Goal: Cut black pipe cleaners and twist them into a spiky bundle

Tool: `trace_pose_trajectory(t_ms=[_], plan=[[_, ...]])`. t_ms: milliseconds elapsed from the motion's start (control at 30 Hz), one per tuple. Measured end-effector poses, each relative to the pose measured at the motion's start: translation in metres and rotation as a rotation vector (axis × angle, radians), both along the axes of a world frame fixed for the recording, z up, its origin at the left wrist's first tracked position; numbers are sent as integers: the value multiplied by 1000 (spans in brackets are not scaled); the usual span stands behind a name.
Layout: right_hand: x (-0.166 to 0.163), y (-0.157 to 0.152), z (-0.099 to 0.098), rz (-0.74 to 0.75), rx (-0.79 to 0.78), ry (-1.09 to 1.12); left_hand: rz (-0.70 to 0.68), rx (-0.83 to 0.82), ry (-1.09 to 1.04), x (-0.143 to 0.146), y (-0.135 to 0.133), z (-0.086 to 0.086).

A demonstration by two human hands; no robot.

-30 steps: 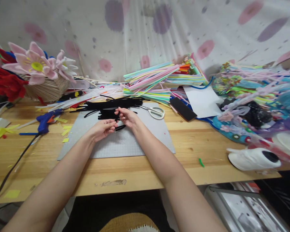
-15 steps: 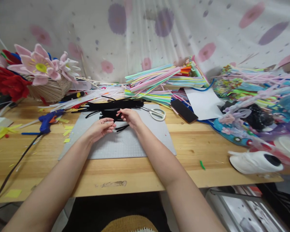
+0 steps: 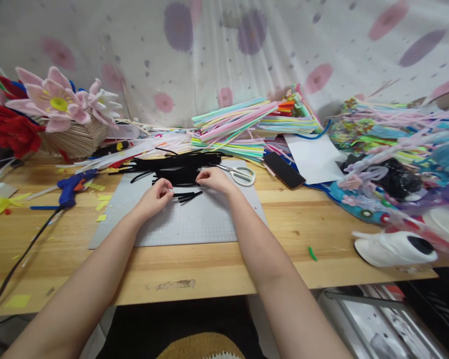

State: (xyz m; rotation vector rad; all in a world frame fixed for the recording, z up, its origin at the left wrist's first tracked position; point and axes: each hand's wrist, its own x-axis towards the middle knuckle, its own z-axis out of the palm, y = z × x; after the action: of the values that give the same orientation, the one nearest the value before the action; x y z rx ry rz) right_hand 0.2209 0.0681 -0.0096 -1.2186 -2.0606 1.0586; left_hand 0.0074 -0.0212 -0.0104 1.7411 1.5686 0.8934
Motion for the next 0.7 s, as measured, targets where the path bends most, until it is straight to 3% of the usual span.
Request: trace_pose_trajectory(t_ms=[100,233,367,567,700], plan=[[-3,3,-10,-4,179,-265,70,2,271,0,-1,2],[-5,4,-16,13,332,-318,140,113,409,-5,2,0],[-5,3,-11,43,353,-249,111,190,433,-7,8,-9],[-7,-4,6,-48,380,-177,164,212,493,-6,11,-10],[-10,-8,7,75,391,-227,141,227,551,-8,10,-8]])
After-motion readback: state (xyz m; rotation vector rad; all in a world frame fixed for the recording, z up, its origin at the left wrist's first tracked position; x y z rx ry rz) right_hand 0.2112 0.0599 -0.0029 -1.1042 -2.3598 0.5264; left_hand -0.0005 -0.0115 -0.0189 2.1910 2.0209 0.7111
